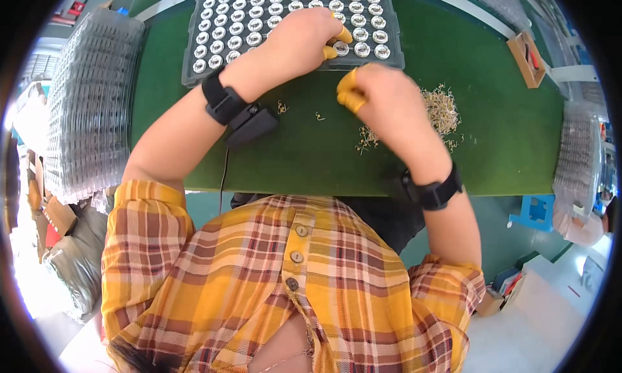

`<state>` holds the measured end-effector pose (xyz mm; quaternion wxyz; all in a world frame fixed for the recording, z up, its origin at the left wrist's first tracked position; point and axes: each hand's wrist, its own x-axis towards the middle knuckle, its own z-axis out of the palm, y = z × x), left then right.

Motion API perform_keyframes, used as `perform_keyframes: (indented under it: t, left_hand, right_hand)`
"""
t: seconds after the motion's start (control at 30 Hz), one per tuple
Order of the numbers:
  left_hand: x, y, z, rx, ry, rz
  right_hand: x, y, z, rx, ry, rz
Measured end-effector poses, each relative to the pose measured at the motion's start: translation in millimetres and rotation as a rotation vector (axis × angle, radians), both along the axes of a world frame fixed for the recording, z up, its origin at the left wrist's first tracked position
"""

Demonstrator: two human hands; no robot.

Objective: Assemble small circular electronic components by inserting tiny pins and placing them into an organized tray.

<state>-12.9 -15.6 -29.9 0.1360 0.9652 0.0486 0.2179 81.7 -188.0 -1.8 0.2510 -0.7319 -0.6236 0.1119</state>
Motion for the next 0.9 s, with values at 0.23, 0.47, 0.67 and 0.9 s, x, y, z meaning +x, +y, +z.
perform_keyframes:
  t: [0.23,0.47,0.67,0.9]
  left_hand:
    - [3.3,1.4,3.4,-0.004,0.009,0.049]
    - [-61.5,-42.6,34.8,-0.661,0.023,0.119]
    - [-109.5,-64.9,5.4,-1.219,-0.087,0.170]
    - [-113.6,-80.8,-3.2,-1.319,-0.171,0.169]
  right_hand:
    - [-41.6,-10.9,-29.8,0.171,-0.223,0.063]
    - [-42.9,-15.6,-30.5,0.152,-0.304,0.070]
    - [-55.6,-14.9,-15.2,0.108,0.477,-0.137]
    - [-66.2,-15.9,-22.5,0.256,0.825,-0.220]
